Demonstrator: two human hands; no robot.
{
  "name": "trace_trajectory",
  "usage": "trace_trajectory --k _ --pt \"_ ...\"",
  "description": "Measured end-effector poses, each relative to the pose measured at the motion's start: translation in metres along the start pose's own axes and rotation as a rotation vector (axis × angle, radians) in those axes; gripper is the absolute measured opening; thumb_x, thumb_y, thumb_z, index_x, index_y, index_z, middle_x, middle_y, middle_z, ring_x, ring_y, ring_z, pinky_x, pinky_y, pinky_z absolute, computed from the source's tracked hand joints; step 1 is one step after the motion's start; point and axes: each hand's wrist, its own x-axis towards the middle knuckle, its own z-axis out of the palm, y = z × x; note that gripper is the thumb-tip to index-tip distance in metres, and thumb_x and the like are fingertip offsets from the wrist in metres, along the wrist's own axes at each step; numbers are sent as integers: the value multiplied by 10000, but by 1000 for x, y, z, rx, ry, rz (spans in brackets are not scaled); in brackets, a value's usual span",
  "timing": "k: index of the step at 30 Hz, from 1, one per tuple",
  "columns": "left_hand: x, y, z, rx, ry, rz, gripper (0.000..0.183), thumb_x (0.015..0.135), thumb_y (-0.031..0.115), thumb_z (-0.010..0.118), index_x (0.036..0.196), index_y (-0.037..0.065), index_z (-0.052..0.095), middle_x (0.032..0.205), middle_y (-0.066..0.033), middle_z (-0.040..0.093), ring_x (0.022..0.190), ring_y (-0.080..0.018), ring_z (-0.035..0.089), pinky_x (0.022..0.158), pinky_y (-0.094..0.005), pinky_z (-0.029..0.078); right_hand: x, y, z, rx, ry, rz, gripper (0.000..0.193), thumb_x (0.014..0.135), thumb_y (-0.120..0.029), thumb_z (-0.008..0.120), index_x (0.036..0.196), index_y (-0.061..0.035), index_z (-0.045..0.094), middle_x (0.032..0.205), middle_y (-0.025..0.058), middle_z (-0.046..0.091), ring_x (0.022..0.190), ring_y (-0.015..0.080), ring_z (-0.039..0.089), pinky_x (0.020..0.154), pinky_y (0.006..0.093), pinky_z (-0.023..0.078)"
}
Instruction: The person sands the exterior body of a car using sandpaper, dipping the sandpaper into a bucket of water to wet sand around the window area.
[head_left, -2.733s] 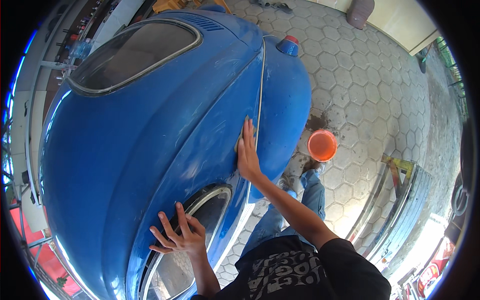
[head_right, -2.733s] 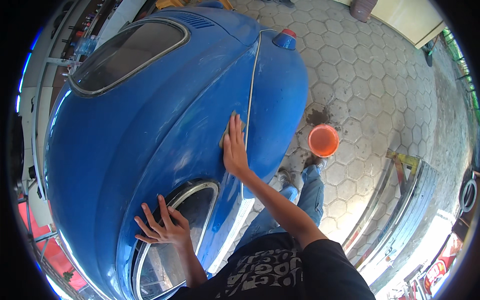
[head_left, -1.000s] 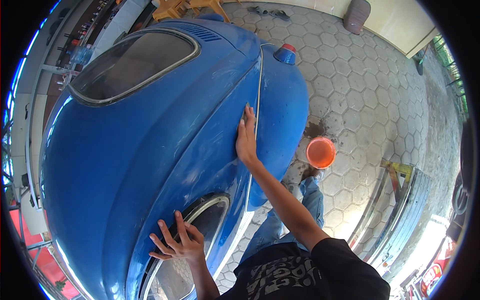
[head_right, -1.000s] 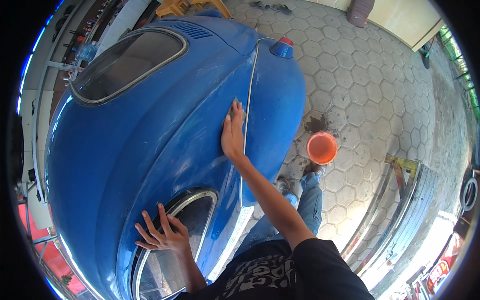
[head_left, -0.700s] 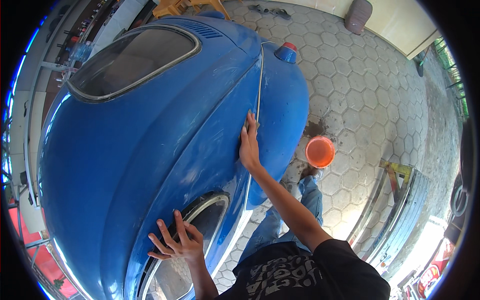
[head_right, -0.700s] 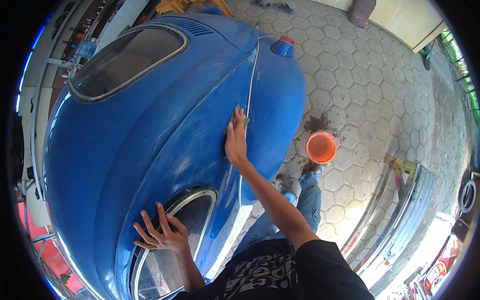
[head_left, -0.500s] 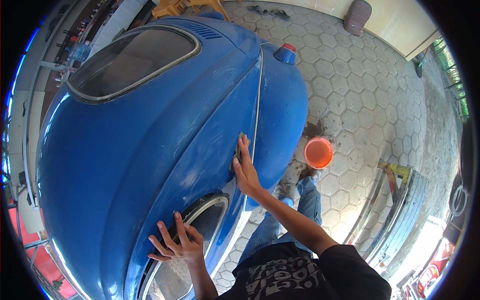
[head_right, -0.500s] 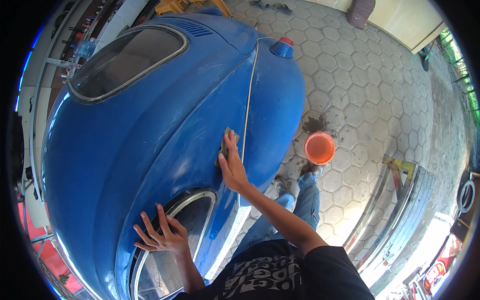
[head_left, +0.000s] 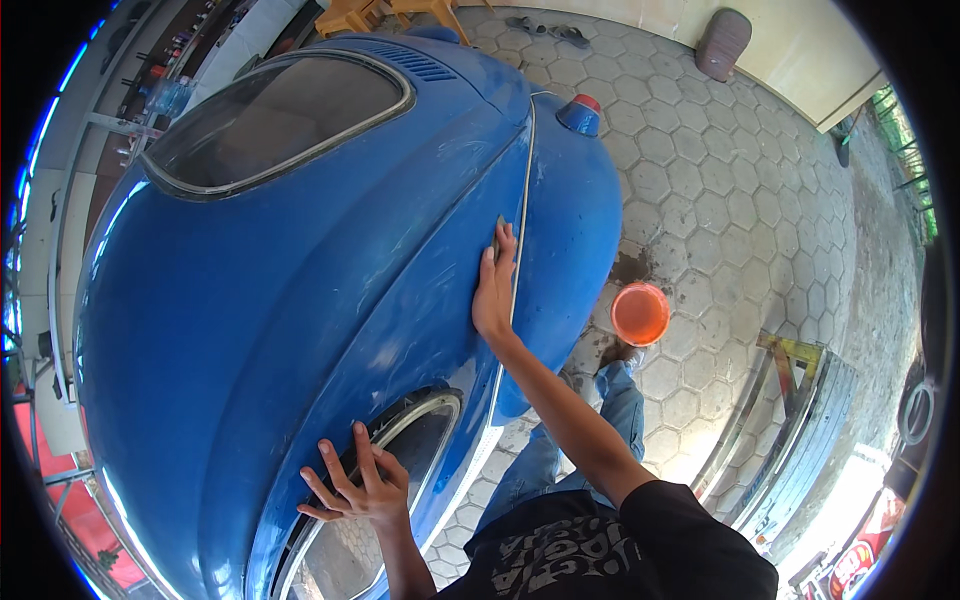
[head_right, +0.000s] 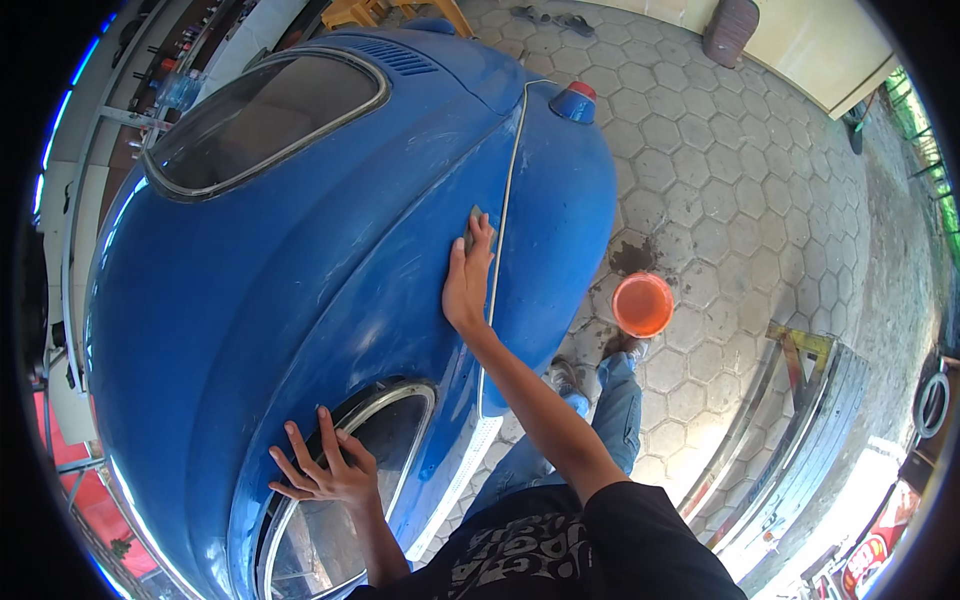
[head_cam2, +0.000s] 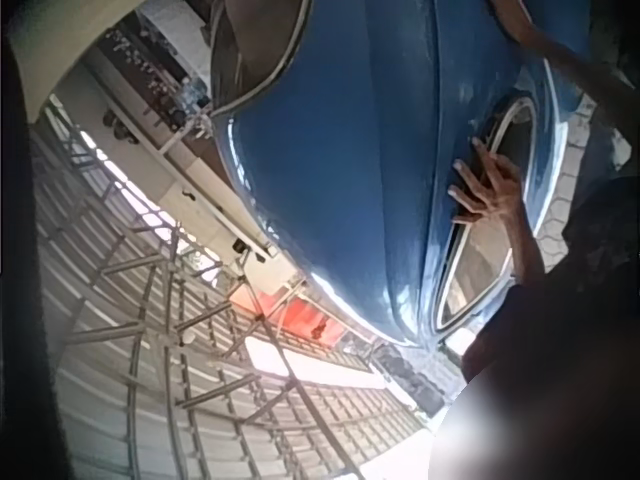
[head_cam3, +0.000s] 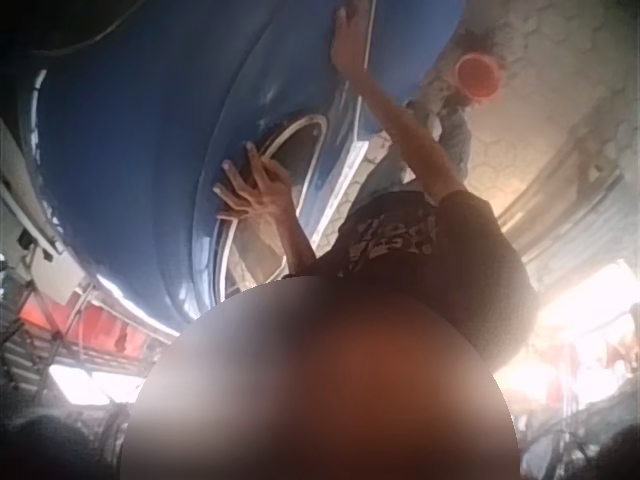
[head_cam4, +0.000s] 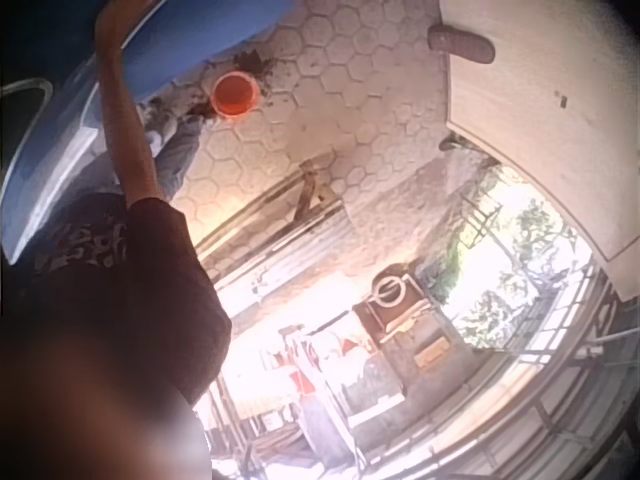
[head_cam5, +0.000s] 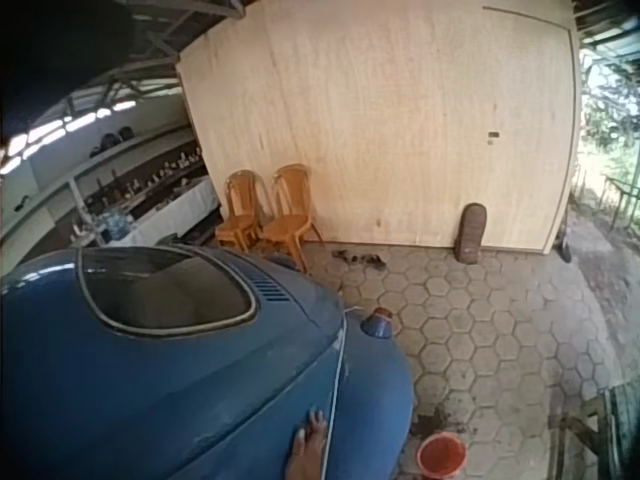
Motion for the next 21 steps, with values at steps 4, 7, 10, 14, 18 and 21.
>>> trace_trajectory --k 4,7,10,14,18,21 --pt "-5 -8 -1 43 -19 18 271 839 270 546 1045 274 721 1343 -80 523 1355 -367 318 1119 -602 23 -59 11 -2 -43 -212 -220 547 1010 -378 250 1450 -54 248 1560 169 81 1446 333 45 1152 498 14" --pt "-3 -6 -2 37 -13 22 269 837 266 553 1047 274 721 1342 -81 524 1355 -374 315 1117 -605 22 -36 18 -9 -15 -116 -88 539 1011 -379 247 1441 -54 275 1558 173 97 1446 335 46 1153 492 19" --pt "-1 2 1 -6 -9 16 270 835 258 556 1048 269 721 1343 -83 523 1357 -381 308 1111 -613 17 12 -5 -4 -7 -12 -94 546 1010 -400 253 1431 -55 296 1551 181 128 1442 340 69 1154 480 4" --pt "-4 -7 -1 28 -22 14 267 842 267 549 1046 271 721 1340 -81 525 1356 -376 311 1113 -610 17 -62 4 0 -28 -181 -257 537 1014 -379 256 1426 -36 294 1550 176 139 1442 345 65 1157 465 25" --pt "-3 -5 -1 17 -10 20 262 844 274 549 1041 271 722 1340 -82 525 1355 -376 313 1115 -609 14 -28 -5 -4 47 -184 -224 495 1021 -335 254 1425 -52 295 1550 168 145 1443 342 58 1157 469 32" --pt "-3 -3 0 7 -16 20 262 843 275 549 1039 269 722 1343 -86 522 1357 -378 308 1113 -611 13 22 -23 -5 73 -54 -99 458 1027 -294 253 1428 -78 291 1551 161 148 1445 338 53 1155 477 40"
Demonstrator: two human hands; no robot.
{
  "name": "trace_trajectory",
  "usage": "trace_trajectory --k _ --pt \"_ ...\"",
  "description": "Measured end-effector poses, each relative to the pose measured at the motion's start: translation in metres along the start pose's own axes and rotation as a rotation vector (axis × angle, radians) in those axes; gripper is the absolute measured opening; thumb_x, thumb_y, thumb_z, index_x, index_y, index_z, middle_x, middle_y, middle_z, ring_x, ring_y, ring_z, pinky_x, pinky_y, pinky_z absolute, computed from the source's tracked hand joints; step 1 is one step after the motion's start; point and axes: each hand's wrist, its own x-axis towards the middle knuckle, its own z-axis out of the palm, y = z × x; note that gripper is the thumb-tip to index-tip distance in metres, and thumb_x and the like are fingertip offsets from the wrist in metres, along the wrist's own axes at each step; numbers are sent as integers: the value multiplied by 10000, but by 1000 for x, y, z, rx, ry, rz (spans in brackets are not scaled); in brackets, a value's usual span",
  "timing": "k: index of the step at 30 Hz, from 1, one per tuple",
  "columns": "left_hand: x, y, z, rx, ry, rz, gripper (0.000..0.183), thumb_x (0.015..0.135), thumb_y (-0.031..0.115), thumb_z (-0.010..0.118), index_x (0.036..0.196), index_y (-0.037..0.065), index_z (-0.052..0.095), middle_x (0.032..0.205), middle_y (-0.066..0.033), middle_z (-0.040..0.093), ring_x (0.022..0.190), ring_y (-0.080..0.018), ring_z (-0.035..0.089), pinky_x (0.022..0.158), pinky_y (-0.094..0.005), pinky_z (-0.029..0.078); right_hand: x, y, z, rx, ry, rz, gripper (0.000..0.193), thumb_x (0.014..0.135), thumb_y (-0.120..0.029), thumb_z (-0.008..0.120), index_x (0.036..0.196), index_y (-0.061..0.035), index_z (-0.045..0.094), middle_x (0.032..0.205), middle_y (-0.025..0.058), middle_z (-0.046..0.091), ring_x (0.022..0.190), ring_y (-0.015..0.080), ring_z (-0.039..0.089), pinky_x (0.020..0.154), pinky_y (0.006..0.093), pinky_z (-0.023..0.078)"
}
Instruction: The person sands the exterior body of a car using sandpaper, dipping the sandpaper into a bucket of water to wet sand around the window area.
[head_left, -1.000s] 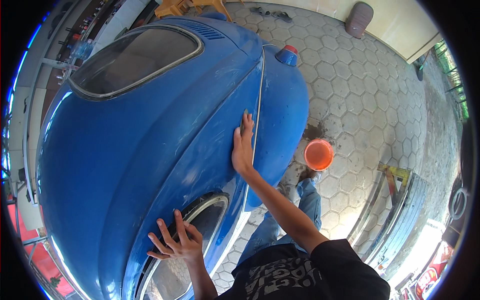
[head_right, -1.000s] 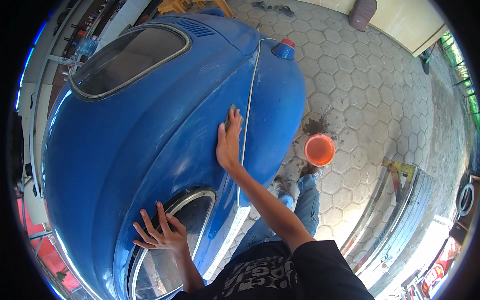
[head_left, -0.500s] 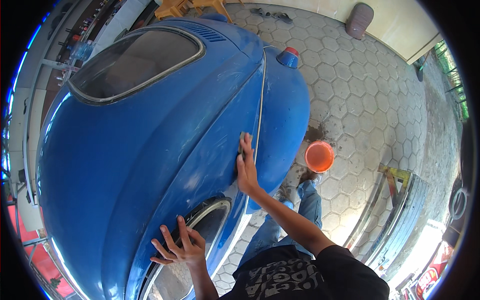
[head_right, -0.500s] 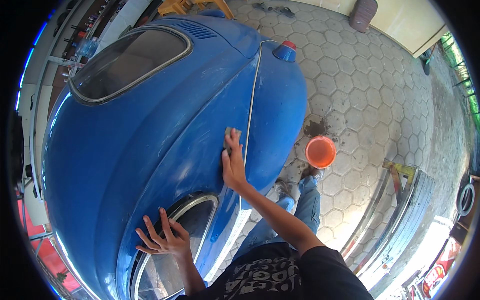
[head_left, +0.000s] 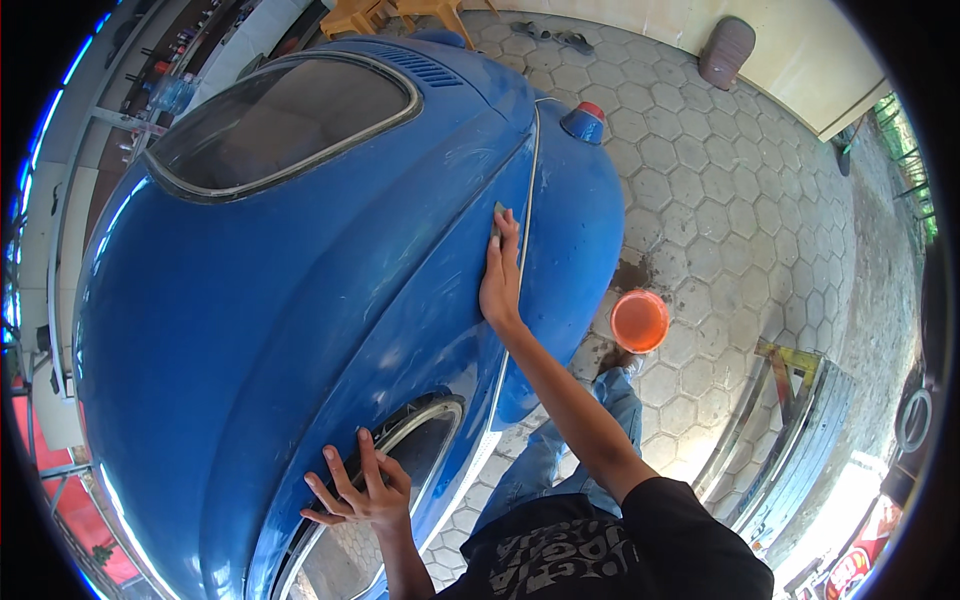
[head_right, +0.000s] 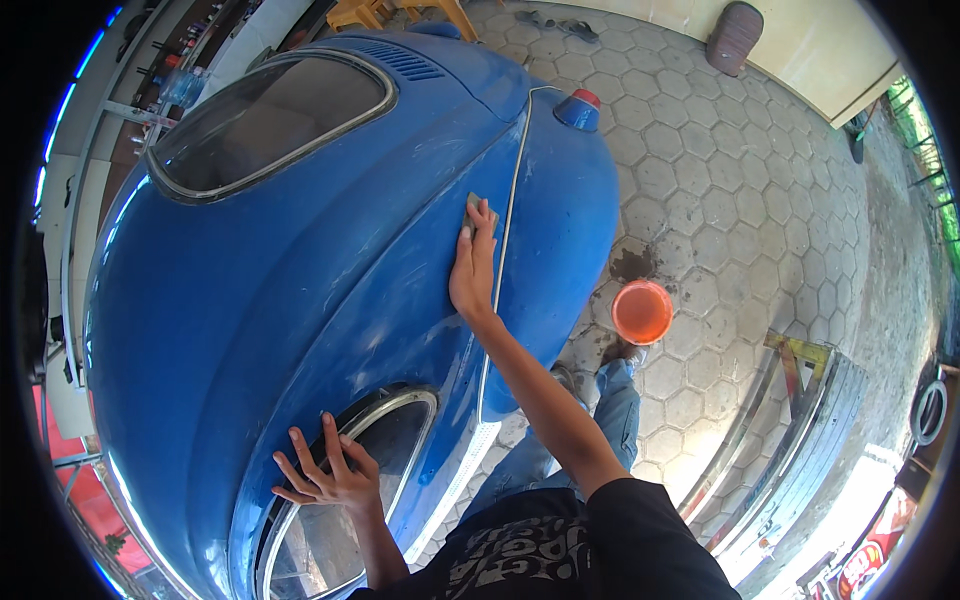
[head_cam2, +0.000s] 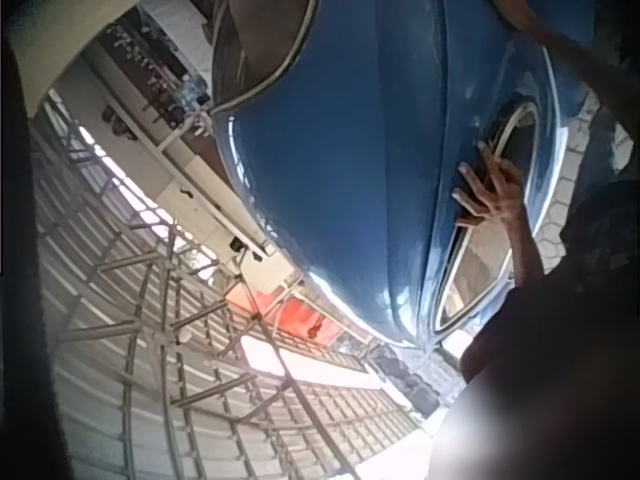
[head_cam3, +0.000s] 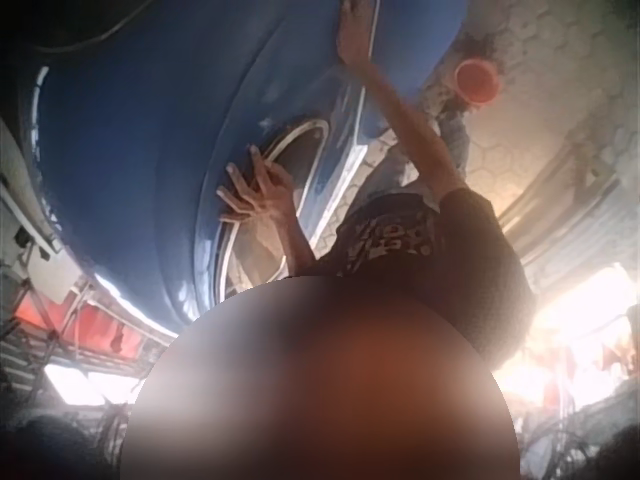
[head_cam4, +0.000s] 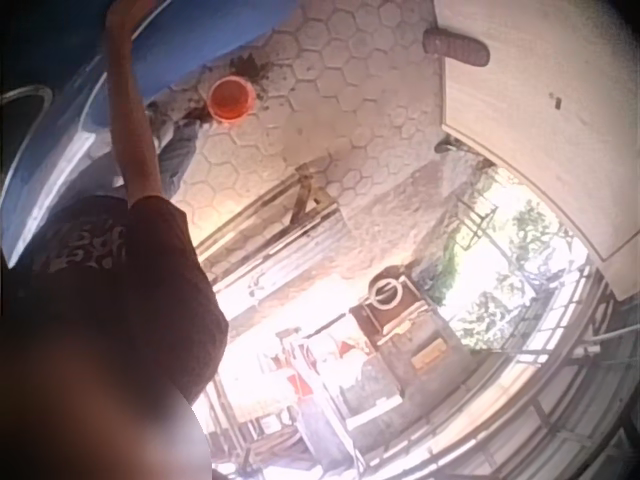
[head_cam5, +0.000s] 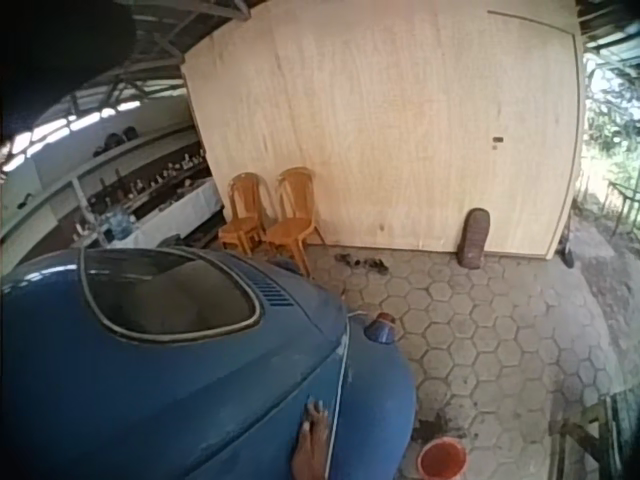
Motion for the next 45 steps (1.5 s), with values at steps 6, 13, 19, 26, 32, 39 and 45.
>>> trace_trajectory --k 6,13,19,26,32,39,45 --pt "0 -2 -1 19 23 1 263 846 296 569 1059 260 721 1374 -76 498 1348 -335 331 1122 -583 57 -31 38 -7 -70 -163 -191 513 1011 -368 286 1443 -90 267 1548 147 172 1440 336 101 1154 474 66" --pt "-7 -6 -2 42 -8 -80 306 868 353 532 1087 235 709 1406 -147 442 1352 -339 321 1120 -581 74 -26 19 -1 -213 -227 -89 626 1005 -464 175 1511 -105 88 1574 106 84 1451 287 37 1160 444 12" --pt "-1 5 1 20 1 -77 344 905 365 478 1122 202 689 1407 -159 433 1359 -354 301 1115 -589 71 51 43 -19 -251 -92 116 635 997 -480 144 1508 -104 117 1573 114 82 1452 276 46 1160 458 20" --pt "-4 -4 -4 105 -11 -76 367 924 382 444 1150 204 672 1420 -161 413 1356 -359 301 1113 -598 79 -16 14 -14 -319 -285 -80 599 1010 -418 187 1499 -74 145 1563 141 109 1448 298 66 1159 464 34" --pt "-8 2 5 101 13 -69 391 932 406 404 1184 228 646 1416 -144 413 1344 -371 318 1111 -609 99 21 12 -5 -362 -170 25 599 1014 -392 188 1493 -38 131 1559 172 87 1447 307 68 1157 476 48" --pt "-4 3 6 91 35 -72 364 926 405 415 1154 254 656 1422 -123 406 1350 -356 310 1122 -591 89 -29 22 -21 -293 -364 -14 580 1016 -360 200 1498 -48 119 1561 171 86 1442 333 80 1152 476 71" --pt "-2 5 7 74 24 -94 336 914 391 447 1151 295 665 1432 -94 404 1350 -339 319 1129 -572 74 -78 25 -30 -316 -429 -101 591 1013 -369 238 1497 -49 126 1561 170 88 1439 345 85 1146 483 104"
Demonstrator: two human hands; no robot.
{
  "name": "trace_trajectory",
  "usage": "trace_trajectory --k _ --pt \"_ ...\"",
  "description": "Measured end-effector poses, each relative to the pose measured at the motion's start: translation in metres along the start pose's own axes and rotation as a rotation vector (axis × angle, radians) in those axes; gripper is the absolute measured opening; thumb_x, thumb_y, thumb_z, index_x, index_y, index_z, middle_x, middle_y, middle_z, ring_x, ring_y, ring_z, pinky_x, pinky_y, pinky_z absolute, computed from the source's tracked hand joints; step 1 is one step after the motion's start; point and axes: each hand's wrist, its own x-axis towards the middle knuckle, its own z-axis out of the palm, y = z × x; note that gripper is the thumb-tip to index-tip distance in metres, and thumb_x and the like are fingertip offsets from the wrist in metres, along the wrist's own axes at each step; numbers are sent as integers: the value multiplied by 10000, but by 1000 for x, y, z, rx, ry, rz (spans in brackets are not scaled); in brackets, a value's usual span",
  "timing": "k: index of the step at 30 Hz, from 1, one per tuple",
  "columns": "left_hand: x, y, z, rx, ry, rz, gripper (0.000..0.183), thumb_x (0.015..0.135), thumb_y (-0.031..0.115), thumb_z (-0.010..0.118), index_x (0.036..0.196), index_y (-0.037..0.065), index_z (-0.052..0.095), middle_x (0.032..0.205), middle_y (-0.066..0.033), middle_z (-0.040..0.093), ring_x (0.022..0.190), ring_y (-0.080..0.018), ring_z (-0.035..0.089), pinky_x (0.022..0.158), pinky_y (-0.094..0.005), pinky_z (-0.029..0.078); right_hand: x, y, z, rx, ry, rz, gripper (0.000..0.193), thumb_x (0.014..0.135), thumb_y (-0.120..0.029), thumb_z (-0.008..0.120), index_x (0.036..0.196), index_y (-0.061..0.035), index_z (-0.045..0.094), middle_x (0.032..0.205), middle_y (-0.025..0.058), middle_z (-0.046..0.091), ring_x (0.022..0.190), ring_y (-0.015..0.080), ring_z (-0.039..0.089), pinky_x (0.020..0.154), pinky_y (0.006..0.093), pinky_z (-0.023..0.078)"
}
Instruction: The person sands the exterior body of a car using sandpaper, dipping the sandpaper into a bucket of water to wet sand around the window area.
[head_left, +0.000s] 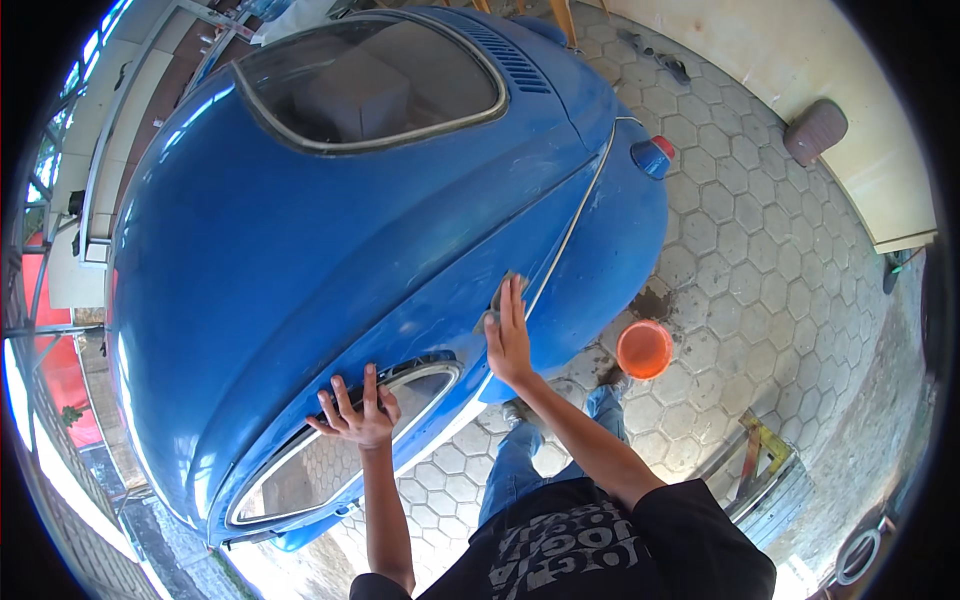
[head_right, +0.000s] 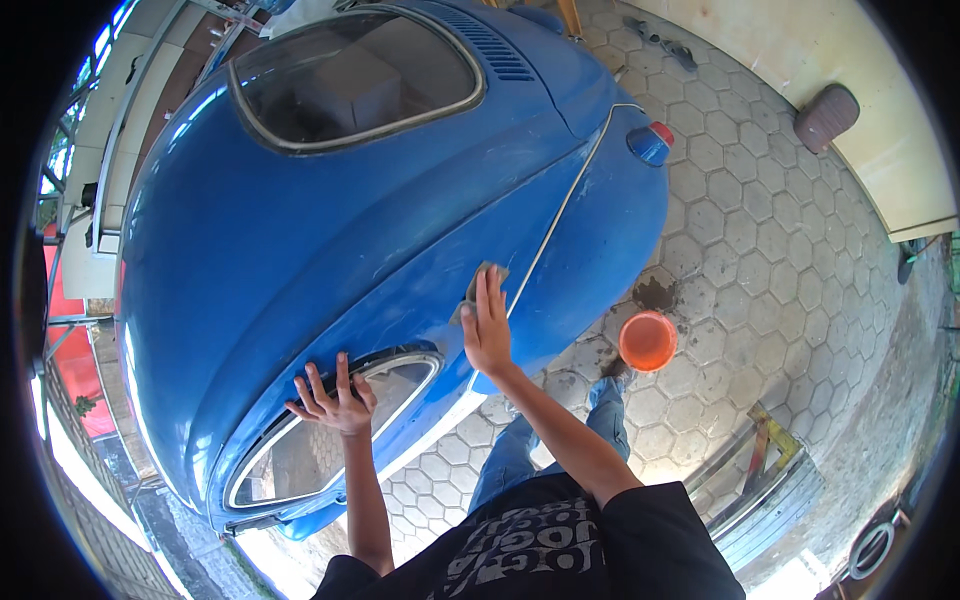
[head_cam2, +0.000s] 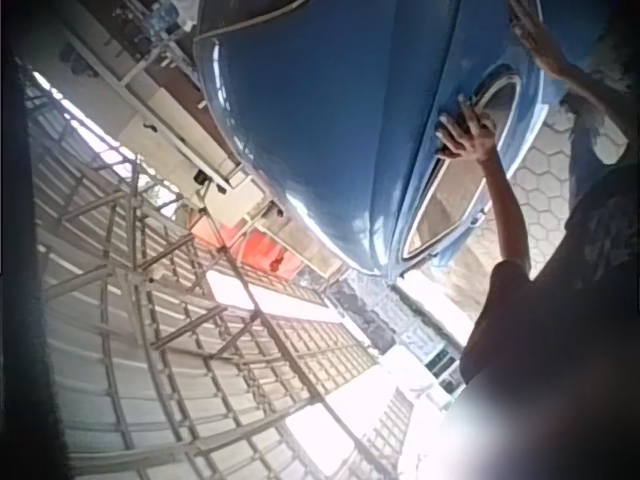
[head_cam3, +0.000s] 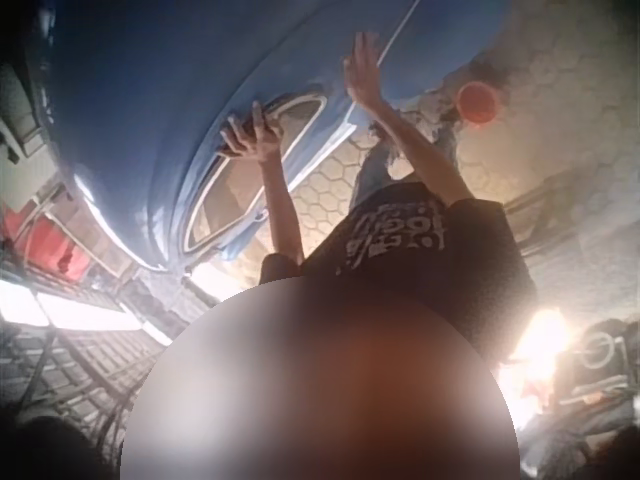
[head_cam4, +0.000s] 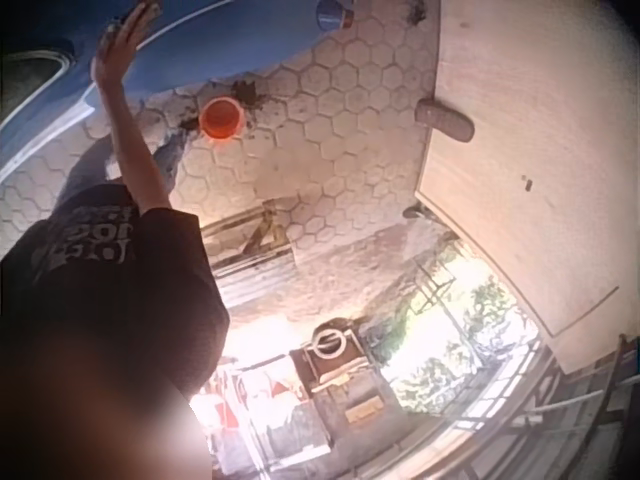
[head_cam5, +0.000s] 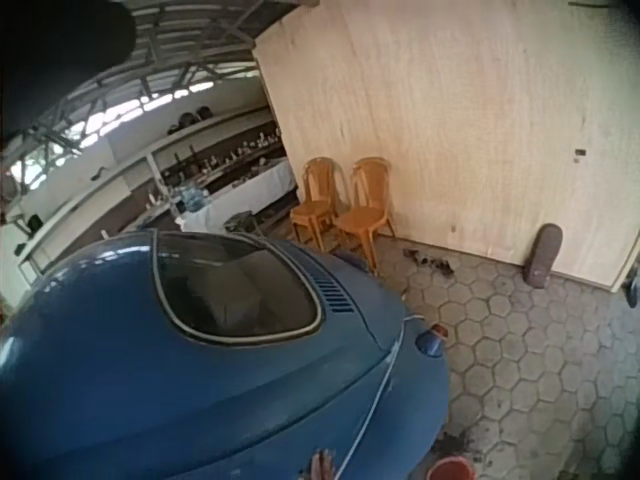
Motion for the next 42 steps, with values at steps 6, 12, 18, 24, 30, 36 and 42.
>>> trace_trajectory --k 6,12,18,24,30,36,42 --pt "7 6 -3 -75 9 -15 334 884 370 499 1172 325 662 1429 -71 439 1354 -304 333 1138 -542 55 -25 24 22 96 169 68 593 1008 -357 304 1507 -92 125 1560 172 102 1431 358 123 1142 414 174" --pt "9 7 -8 -306 59 -34 323 801 271 605 1103 345 692 1349 -8 525 1287 -242 444 1148 -484 121 -111 29 51 -8 186 0 465 1006 -243 363 1453 -119 330 1525 119 260 1407 289 234 1115 356 264" --pt "-43 -39 -45 -923 119 -9 290 796 95 582 1033 182 724 1219 -100 549 1171 -288 501 1046 -487 321 -194 19 100 11 186 76 415 1003 -182 386 1415 -136 401 1489 120 329 1363 283 324 1088 349 324" --pt "-165 -127 -54 -677 -74 -18 298 819 102 574 1074 171 712 1260 -121 531 1234 -315 458 1070 -524 271 -147 13 96 -31 319 117 440 997 -167 373 1435 -131 357 1498 137 301 1356 308 328 1089 359 322" --pt "-209 -149 -35 -361 -71 53 340 862 204 531 1170 223 676 1437 -145 410 1397 -371 251 1130 -561 3 -205 -6 146 19 216 81 457 1013 -218 346 1461 -130 309 1541 108 216 1417 277 199 1137 347 219" --pt "-183 -94 -28 -423 -94 86 352 856 240 540 1185 241 668 1441 -139 413 1400 -403 228 1114 -592 -17 -167 6 126 103 340 98 476 999 -198 349 1467 -131 298 1546 134 189 1426 311 159 1151 374 184" --pt "-183 -89 -12 -163 -46 164 334 885 303 515 1185 294 662 1448 -117 417 1395 -402 239 1108 -606 -5 -223 3 159 161 251 188 563 991 -300 356 1494 -98 206 1563 158 101 1444 333 50 1161 409 95"
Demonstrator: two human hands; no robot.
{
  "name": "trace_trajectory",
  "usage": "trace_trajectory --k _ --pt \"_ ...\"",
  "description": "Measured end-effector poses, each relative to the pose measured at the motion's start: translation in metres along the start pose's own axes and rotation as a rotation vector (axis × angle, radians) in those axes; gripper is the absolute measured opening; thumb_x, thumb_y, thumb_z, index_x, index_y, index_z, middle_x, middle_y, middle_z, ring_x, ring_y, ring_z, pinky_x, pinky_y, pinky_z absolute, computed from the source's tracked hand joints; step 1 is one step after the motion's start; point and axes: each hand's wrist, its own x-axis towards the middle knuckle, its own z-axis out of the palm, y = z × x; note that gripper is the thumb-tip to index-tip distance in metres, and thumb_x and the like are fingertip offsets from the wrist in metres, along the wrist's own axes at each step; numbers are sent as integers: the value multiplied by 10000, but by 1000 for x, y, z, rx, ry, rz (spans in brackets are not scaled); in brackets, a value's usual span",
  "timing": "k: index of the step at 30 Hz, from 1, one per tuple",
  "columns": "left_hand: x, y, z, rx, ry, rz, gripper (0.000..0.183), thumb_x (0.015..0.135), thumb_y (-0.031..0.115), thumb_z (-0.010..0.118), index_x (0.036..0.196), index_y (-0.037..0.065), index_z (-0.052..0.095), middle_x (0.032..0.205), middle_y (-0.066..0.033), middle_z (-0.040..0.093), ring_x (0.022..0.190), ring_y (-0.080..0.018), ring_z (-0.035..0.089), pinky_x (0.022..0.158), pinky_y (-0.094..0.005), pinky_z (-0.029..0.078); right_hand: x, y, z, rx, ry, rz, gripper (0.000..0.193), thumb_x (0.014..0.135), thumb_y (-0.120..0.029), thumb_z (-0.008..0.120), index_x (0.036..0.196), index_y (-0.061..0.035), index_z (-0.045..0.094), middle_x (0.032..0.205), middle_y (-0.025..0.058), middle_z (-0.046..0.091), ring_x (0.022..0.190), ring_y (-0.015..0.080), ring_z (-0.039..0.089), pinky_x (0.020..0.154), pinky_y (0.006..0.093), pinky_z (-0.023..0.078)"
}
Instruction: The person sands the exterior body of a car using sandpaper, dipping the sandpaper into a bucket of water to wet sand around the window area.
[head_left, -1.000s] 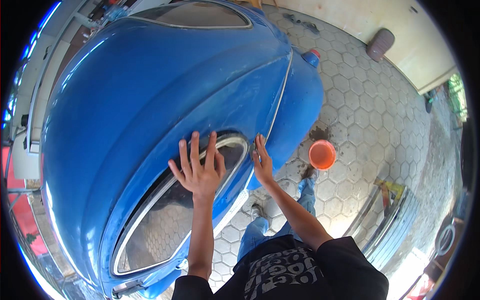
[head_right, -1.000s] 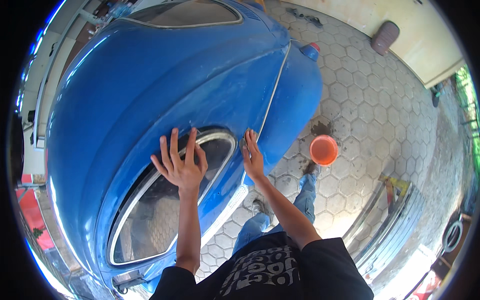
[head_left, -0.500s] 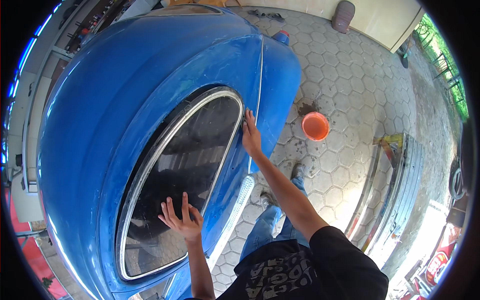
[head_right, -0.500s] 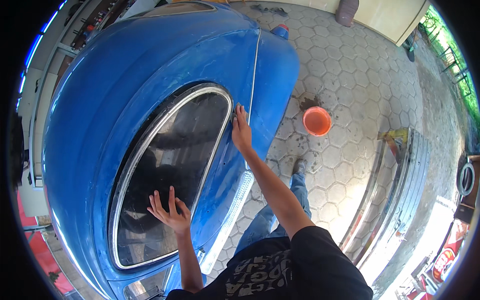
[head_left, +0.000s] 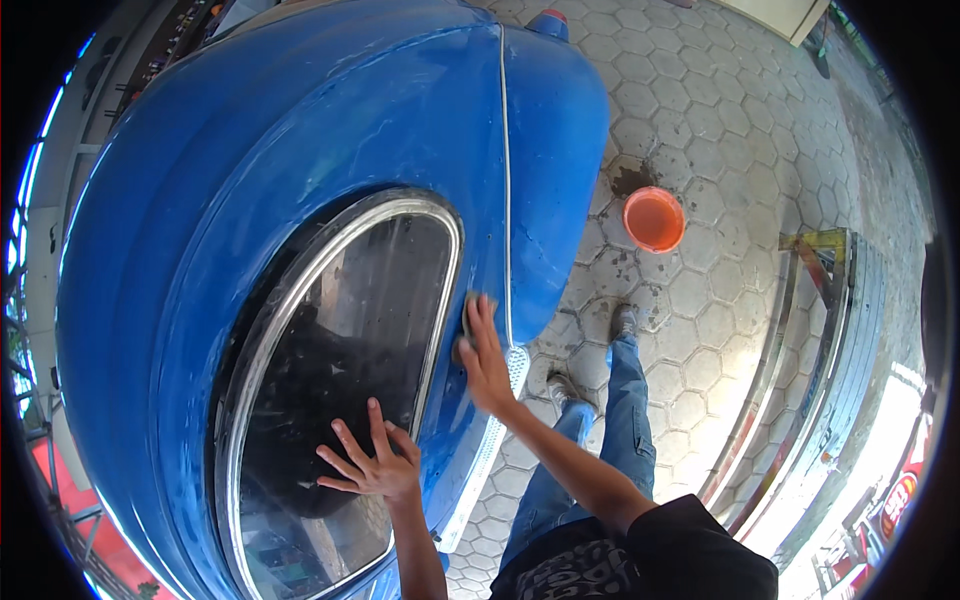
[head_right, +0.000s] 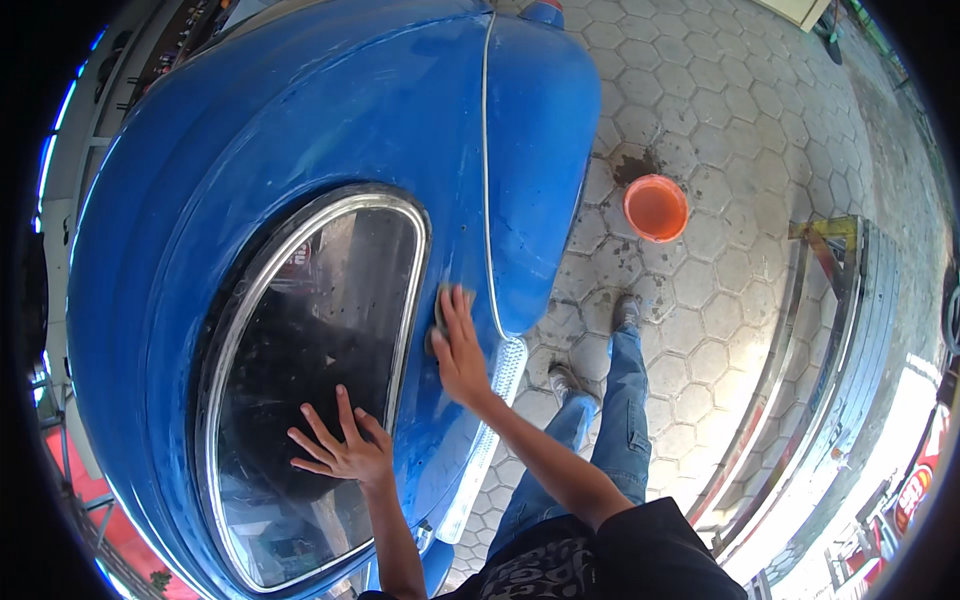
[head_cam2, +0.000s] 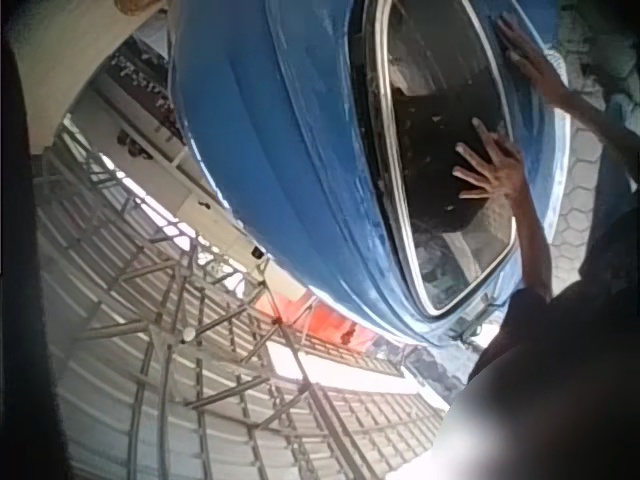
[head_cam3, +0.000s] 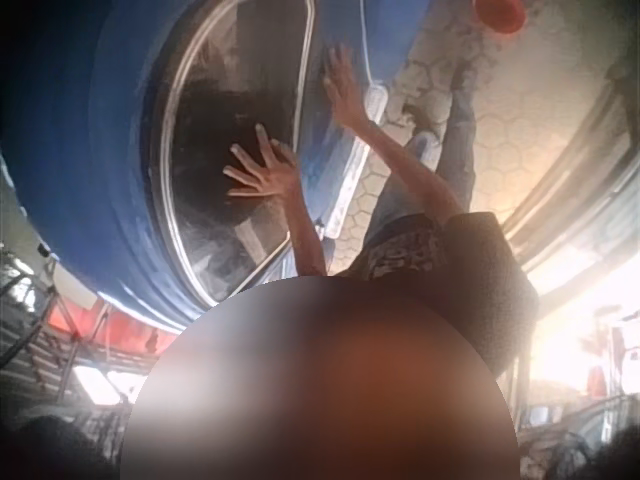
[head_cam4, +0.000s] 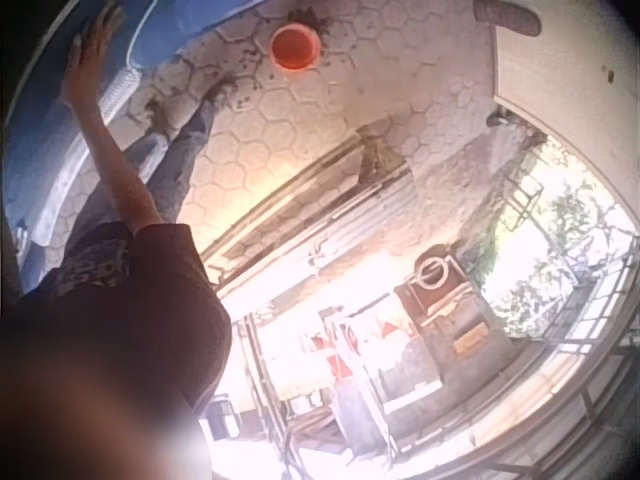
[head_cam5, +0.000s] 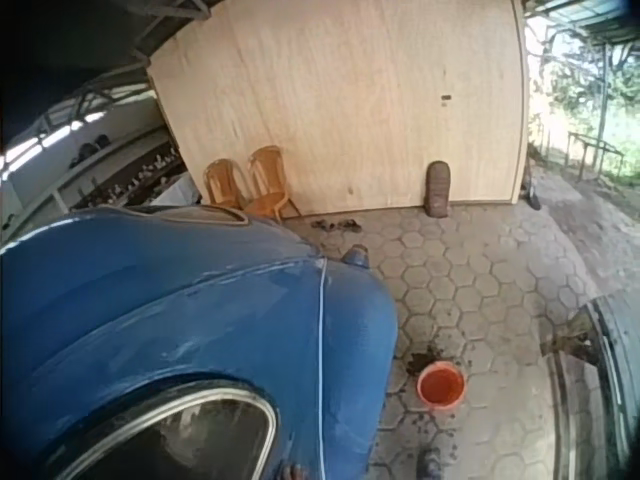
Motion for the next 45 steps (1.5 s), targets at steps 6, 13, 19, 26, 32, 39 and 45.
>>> trace_trajectory --k 6,13,19,26,32,39,45 --pt "-4 -8 -3 102 -67 21 328 904 343 488 1166 268 673 1455 -162 382 1394 -453 191 1079 -661 7 57 9 -14 113 173 82 607 980 -308 384 1492 -65 165 1558 174 105 1443 335 80 1159 449 70" --pt "-1 -12 -5 132 -47 35 348 946 369 438 1195 251 652 1477 -138 358 1398 -411 214 1088 -649 56 -54 59 11 40 -61 95 671 946 -354 433 1490 -63 170 1558 172 106 1438 364 77 1144 520 70" --pt "0 -6 -1 128 -25 26 359 947 383 429 1185 244 658 1469 -134 371 1393 -399 235 1088 -651 74 71 37 -24 47 142 -66 684 935 -364 436 1486 -52 175 1553 174 133 1438 349 99 1149 505 72" --pt "0 -12 -4 158 -23 42 356 945 374 432 1186 241 659 1472 -133 366 1391 -396 243 1086 -648 85 9 50 -16 -7 20 -93 679 942 -417 420 1483 -68 204 1543 171 175 1432 341 146 1146 512 82" --pt "-2 -9 -2 121 -66 55 342 907 313 467 1156 202 674 1469 -192 342 1396 -454 174 1077 -667 21 111 24 -45 -6 151 -174 682 935 -455 426 1473 -79 241 1541 169 184 1433 340 137 1144 525 73" --pt "1 -11 -6 156 -50 54 360 948 349 427 1207 226 644 1478 -148 346 1396 -411 215 1081 -653 69 36 40 -30 13 -10 -127 694 925 -413 466 1470 -58 224 1535 187 192 1424 355 164 1137 537 90" --pt "0 -8 -4 136 -53 61 366 948 341 425 1220 214 634 1480 -160 337 1399 -418 202 1080 -655 56 105 14 -43 33 168 -176 728 900 -472 496 1458 -67 260 1531 200 190 1424 363 157 1139 530 116"
